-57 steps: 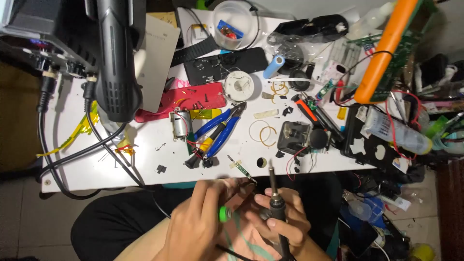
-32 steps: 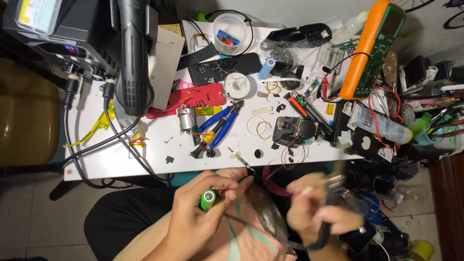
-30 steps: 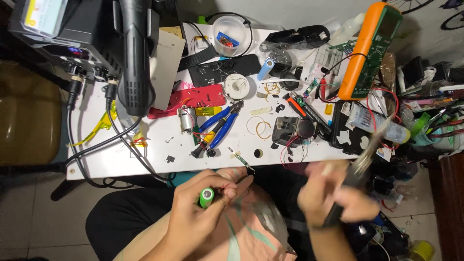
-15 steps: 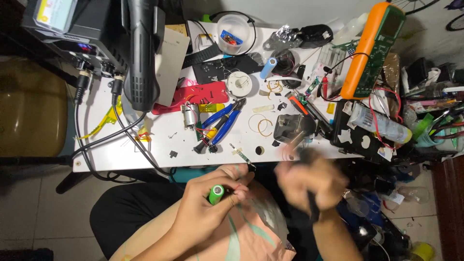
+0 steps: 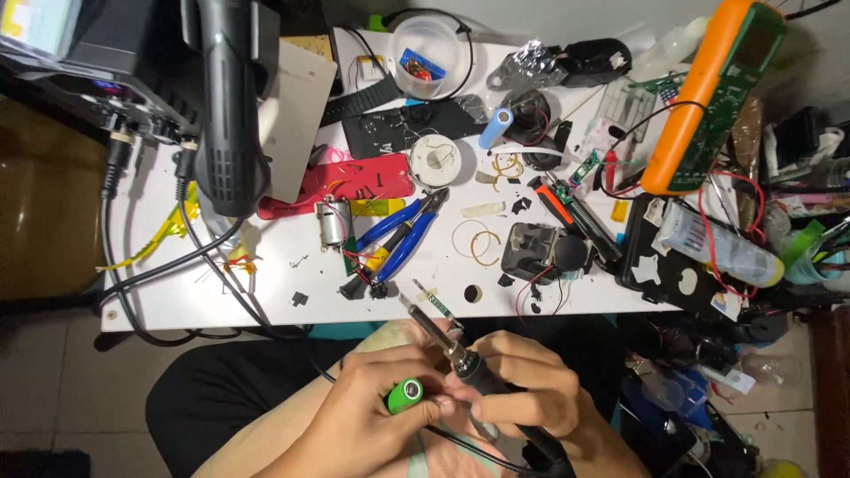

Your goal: Soldering wires to a small circuit board and assembling the components into a plastic remote control housing.

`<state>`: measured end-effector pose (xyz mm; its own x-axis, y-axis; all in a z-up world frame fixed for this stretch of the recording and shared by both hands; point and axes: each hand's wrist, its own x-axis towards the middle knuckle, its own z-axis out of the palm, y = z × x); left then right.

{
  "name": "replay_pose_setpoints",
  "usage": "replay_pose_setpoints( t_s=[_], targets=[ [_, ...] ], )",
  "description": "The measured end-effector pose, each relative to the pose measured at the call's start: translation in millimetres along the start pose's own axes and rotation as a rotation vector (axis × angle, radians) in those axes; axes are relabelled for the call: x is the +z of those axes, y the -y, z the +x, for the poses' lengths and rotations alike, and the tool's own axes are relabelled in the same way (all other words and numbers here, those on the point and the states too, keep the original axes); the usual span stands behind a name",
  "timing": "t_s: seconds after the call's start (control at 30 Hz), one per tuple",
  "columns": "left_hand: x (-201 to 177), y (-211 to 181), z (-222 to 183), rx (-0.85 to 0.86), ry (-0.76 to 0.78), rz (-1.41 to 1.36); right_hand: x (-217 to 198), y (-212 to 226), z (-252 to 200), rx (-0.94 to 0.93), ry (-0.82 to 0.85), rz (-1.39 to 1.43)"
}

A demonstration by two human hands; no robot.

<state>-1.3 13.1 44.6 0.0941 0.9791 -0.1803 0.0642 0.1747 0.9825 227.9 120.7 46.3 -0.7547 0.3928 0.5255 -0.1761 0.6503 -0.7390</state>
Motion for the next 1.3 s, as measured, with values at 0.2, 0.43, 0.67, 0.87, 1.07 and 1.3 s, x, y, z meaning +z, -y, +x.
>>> replay_pose_setpoints(
  t_s=[0.2, 0.43, 0.67, 0.87, 1.07, 1.3],
  targets=[
    [4.0, 13.6, 4.5, 0.104, -0.264, 0.02, 14.5, -17.7, -8.9, 0.115, -0.278, -0.098],
    [-8.0, 16.4, 19.0, 0.255, -0.251, 0.171, 6.2, -46.9, -15.9, 0.145, -0.266, -0.142],
    [-12.1, 34.4, 23.9, 0.36, -0.306, 0.716, -16.5, -75.2, -44.9, 0.279, -0.328, 0.131],
    [-39.6, 26.4, 43.9, 0.471, -0.128, 0.946, -40.6, -78.0, -51.7, 0.216, -0.231, -0.071],
    [-53.3, 46.7, 51.7, 0.5, 0.023, 1.011, -50.6, -86.2, -76.5, 0.295, -0.253, -0.118],
    [-67.1, 69.8, 65.0, 0.396, 0.346, 0.79, -124.5, -119.7, -234.2, 1.039, 0.073, 0.751]
  ],
)
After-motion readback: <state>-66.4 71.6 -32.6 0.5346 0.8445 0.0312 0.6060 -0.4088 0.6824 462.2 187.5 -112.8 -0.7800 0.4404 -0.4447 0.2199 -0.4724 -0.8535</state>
